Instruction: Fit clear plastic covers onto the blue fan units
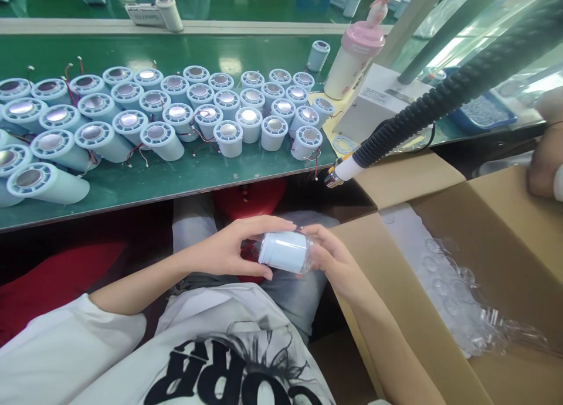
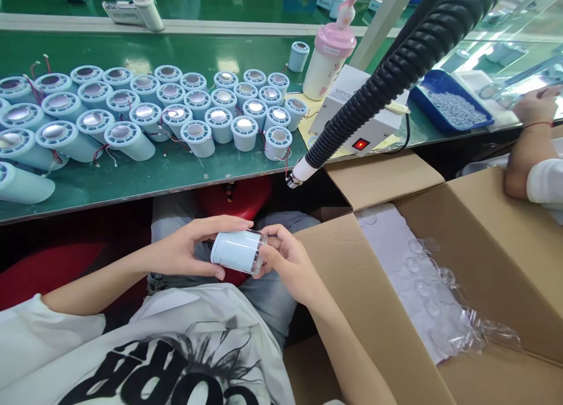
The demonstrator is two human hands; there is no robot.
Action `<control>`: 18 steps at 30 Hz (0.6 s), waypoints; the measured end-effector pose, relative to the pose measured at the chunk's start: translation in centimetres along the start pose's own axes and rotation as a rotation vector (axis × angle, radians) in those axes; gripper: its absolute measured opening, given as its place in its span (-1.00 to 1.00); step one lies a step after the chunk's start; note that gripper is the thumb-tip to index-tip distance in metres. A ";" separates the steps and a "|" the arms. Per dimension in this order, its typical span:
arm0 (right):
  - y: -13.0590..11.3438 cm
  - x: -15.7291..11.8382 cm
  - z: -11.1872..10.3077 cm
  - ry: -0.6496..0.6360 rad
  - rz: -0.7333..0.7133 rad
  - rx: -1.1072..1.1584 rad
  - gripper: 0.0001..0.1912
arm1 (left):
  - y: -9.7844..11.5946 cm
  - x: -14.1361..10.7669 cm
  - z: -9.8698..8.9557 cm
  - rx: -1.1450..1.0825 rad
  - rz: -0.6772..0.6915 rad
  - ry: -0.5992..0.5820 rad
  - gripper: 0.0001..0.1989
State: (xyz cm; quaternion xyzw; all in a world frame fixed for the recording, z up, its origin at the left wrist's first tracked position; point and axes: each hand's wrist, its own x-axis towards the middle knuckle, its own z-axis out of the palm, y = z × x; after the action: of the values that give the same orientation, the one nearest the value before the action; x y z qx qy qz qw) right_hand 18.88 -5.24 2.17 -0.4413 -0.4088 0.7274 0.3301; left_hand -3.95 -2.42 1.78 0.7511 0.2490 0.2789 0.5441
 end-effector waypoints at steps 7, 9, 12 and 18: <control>0.7 0.4 0.3 0.002 0.090 0.044 -0.50 | 0.0 0.1 -0.1 0.019 0.034 -0.015 -0.25; 0.8 0.5 0.5 0.004 0.116 0.050 -0.49 | 0.1 0.1 -0.2 0.016 0.040 -0.019 -0.26; 0.8 0.7 0.8 -0.013 0.179 0.085 -0.46 | 0.0 0.2 -0.2 0.008 0.041 -0.022 -0.25; 0.5 1.0 1.0 -0.126 0.415 0.177 -0.30 | -0.4 0.1 -0.3 0.048 0.101 -0.025 -0.22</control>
State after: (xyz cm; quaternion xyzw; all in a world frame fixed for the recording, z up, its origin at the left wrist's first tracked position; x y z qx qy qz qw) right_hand 17.47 -4.94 1.62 -0.4389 -0.2636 0.8389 0.1847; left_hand -4.14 -2.03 1.52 0.7789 0.2108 0.2904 0.5143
